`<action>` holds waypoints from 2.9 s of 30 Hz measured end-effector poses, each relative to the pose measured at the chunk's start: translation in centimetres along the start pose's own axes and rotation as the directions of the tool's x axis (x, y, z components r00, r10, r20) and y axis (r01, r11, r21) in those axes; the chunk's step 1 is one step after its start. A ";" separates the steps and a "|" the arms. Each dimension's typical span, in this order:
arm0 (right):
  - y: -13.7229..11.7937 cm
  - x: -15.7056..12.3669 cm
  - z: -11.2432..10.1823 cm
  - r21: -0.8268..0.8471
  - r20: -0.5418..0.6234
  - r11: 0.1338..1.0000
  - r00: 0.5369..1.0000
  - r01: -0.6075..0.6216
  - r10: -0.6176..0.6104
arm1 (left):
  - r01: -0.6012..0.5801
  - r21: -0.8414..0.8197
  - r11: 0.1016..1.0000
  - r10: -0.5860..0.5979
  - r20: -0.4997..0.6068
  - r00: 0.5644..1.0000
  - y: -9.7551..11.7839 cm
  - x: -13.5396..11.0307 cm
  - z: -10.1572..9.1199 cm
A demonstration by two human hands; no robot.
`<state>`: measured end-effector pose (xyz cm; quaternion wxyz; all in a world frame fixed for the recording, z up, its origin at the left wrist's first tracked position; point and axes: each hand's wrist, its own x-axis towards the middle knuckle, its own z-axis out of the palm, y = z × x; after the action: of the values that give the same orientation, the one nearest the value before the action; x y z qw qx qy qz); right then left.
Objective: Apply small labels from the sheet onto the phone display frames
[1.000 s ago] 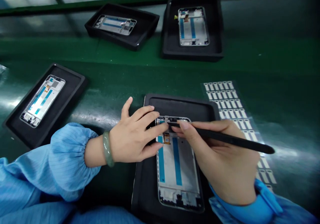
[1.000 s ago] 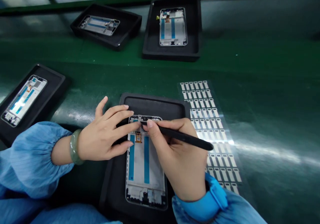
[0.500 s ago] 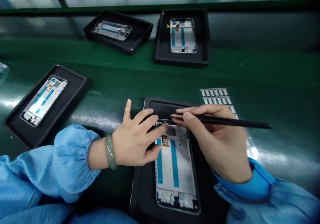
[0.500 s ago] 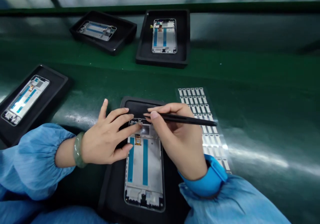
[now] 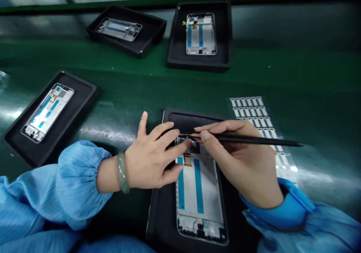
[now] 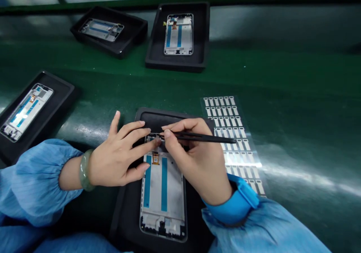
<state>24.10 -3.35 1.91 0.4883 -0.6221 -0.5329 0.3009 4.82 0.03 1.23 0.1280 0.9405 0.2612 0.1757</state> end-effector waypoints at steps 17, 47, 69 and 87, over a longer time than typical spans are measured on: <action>0.2 -0.1 0.1 -0.020 -0.006 1.000 1.000 0.023 -0.024 | 0.003 0.001 1.000 -0.003 -0.006 1.000 0.0 0.0 0.1; 0.0 -0.4 -0.1 -0.122 0.006 0.991 0.998 0.057 -0.056 | 0.001 0.011 1.000 0.000 -0.058 0.998 0.1 0.0 0.6; -1.7 2.7 -1.1 -0.421 0.350 0.833 0.912 0.358 -0.215 | -0.010 0.004 1.000 0.010 -0.094 0.995 0.0 0.0 0.9; 0.5 0.7 -0.4 -0.042 0.109 0.997 0.993 0.057 -0.052 | -0.005 0.012 1.000 0.006 -0.059 0.998 0.0 0.0 0.8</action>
<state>24.84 -2.74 1.68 0.4528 -0.6010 -0.5820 0.3083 5.12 -0.14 0.53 0.1140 0.9364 0.2632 0.2023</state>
